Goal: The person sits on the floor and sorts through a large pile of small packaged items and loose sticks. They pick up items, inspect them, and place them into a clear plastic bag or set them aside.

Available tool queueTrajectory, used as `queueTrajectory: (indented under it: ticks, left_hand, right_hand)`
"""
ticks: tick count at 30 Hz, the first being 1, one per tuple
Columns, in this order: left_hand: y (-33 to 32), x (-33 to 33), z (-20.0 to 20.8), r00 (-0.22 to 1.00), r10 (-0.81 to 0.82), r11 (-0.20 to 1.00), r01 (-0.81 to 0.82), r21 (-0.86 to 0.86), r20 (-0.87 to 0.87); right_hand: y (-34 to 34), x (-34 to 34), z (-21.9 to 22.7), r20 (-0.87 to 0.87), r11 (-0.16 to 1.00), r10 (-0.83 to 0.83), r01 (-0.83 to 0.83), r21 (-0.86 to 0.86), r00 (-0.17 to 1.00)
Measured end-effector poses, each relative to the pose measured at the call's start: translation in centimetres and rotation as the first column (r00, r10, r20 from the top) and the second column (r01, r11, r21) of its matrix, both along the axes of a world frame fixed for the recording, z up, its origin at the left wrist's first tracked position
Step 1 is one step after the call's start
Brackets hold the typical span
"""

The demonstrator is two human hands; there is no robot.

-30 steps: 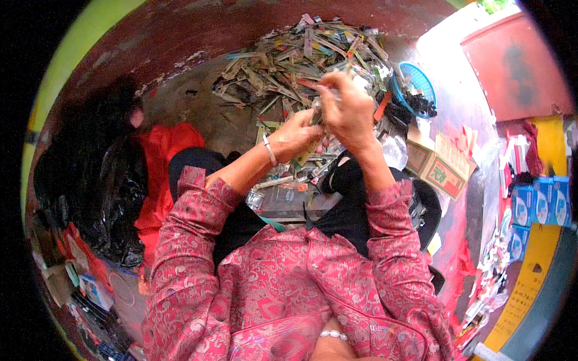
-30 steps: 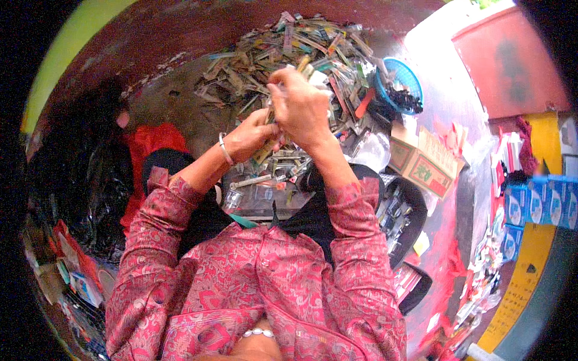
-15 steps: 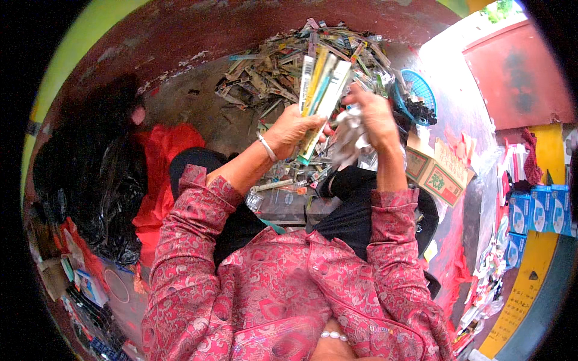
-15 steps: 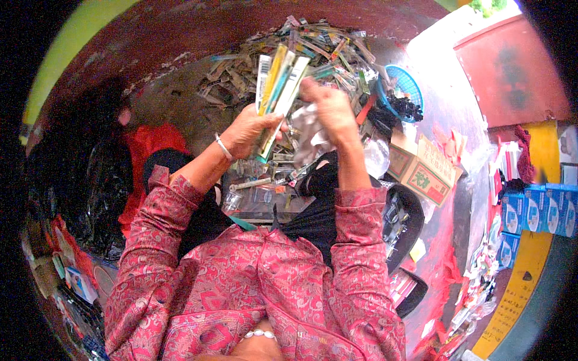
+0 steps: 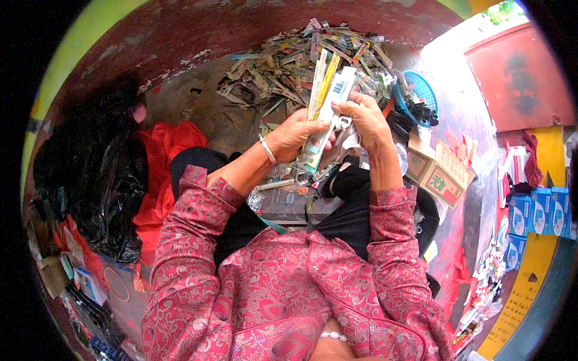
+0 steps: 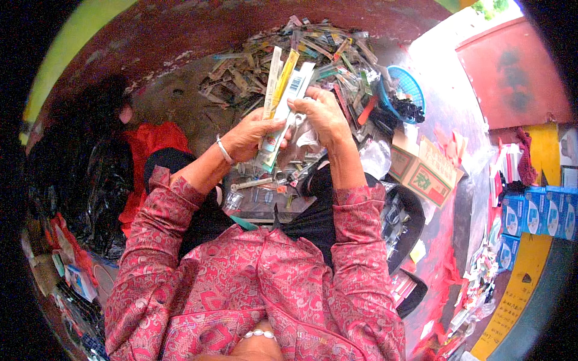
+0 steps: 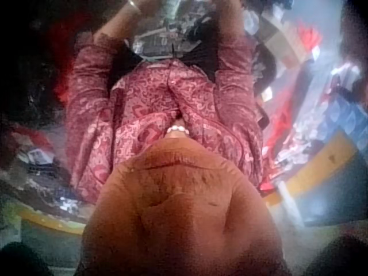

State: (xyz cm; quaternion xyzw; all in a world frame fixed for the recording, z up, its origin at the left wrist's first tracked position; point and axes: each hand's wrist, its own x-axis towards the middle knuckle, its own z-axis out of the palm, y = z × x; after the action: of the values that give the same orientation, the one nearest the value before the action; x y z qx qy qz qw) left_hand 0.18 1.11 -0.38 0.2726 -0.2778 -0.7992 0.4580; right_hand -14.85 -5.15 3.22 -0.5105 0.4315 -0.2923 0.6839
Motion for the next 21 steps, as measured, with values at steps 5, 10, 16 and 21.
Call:
queueTrajectory:
  ticks: [5, 10, 16, 21]
  left_hand:
    - [0.1, 0.2, -0.2, 0.999, 0.007, 1.0, -0.007, 0.003, -0.053]
    - [0.1, -0.6, -0.8, 0.931, -0.119, 0.967, 0.188, -0.173, 0.345]
    - [2.1, -1.2, 1.0, 0.856, -0.378, 0.891, 0.44, -0.114, 0.351]
    - [0.9, -0.4, 0.4, 0.953, -0.157, 0.983, 0.176, -0.053, 0.259]
  right_hand:
    - [-0.1, -0.8, 1.5, -0.475, 0.776, -0.471, 0.093, -0.624, 0.743]
    - [3.4, 2.6, 3.3, -0.083, 0.331, -0.398, 0.059, -0.942, 0.914]
    - [-2.9, -0.9, 0.5, -0.162, 0.223, -0.629, -0.023, -0.975, 0.76]
    - [-5.9, -9.5, 0.5, -0.189, 0.414, -0.829, 0.35, -0.84, 0.526]
